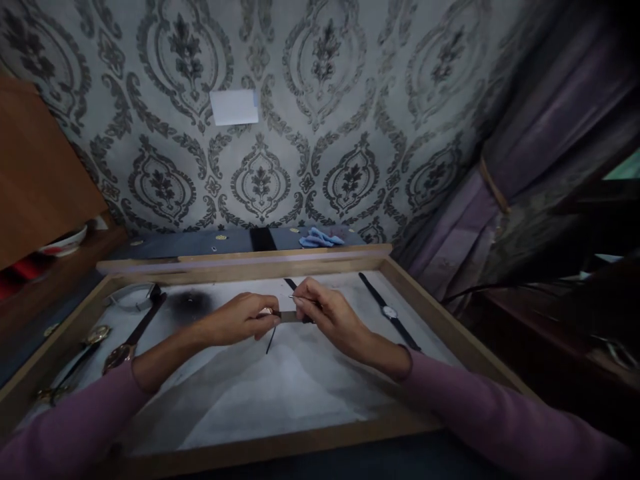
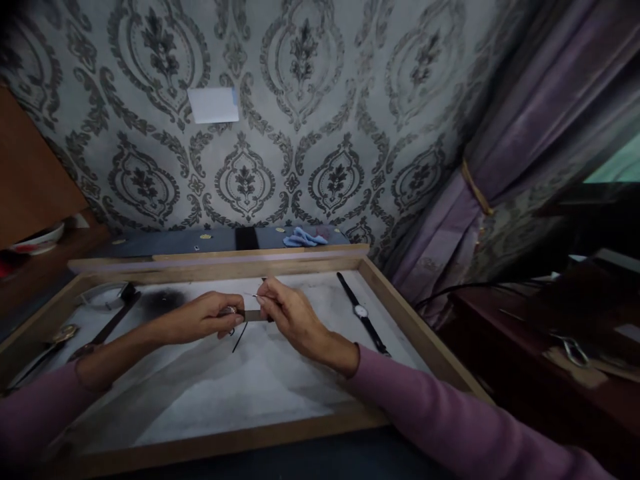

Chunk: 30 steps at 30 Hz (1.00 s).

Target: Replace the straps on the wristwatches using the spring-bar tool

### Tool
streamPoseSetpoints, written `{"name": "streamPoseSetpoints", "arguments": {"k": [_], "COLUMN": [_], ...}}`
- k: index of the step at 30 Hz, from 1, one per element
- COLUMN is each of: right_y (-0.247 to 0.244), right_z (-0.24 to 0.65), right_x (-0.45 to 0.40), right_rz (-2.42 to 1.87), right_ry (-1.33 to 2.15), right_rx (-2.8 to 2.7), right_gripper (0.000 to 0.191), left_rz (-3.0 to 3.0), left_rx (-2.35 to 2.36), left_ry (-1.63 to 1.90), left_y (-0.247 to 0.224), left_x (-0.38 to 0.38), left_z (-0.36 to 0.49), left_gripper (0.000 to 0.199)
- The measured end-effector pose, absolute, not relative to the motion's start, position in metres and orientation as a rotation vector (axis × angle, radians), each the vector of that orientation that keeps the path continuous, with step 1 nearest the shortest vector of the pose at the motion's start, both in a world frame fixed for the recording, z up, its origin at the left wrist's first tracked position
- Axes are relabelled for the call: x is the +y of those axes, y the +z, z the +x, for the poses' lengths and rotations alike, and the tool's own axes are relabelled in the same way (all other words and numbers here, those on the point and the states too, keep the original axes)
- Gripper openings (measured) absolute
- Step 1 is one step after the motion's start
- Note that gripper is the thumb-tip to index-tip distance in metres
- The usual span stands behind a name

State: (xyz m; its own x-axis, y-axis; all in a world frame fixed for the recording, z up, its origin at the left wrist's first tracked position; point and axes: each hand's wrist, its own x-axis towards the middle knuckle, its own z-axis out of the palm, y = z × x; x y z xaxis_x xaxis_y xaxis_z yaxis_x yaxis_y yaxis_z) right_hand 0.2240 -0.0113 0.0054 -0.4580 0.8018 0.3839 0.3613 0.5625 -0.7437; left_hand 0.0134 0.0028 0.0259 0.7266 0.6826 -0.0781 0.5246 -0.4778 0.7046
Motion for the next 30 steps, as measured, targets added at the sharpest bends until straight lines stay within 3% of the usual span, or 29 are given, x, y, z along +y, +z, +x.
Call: {"name": "streamPoseSetpoints", "arguments": {"k": [7,30], "right_y": [-0.0033,-0.0035], "right_z": [0.2266,0.2263], "right_x": [-0.0061,-0.0049], "right_rz": [-0.887,-0.765], "right_ry": [0.453,0.667], "right_rx": [-2.131,-2.181], "right_gripper": [0.017,0.014], "left_rz": [2.198,2.190], "left_rx": [0.902,0.828], "left_ry": [0.285,0.330], "left_y": [0.0189,0.0191], "left_x": [0.0042,-0.0017], "left_z": [0.0162,0.0098], "left_gripper": [0.023,0.020]}}
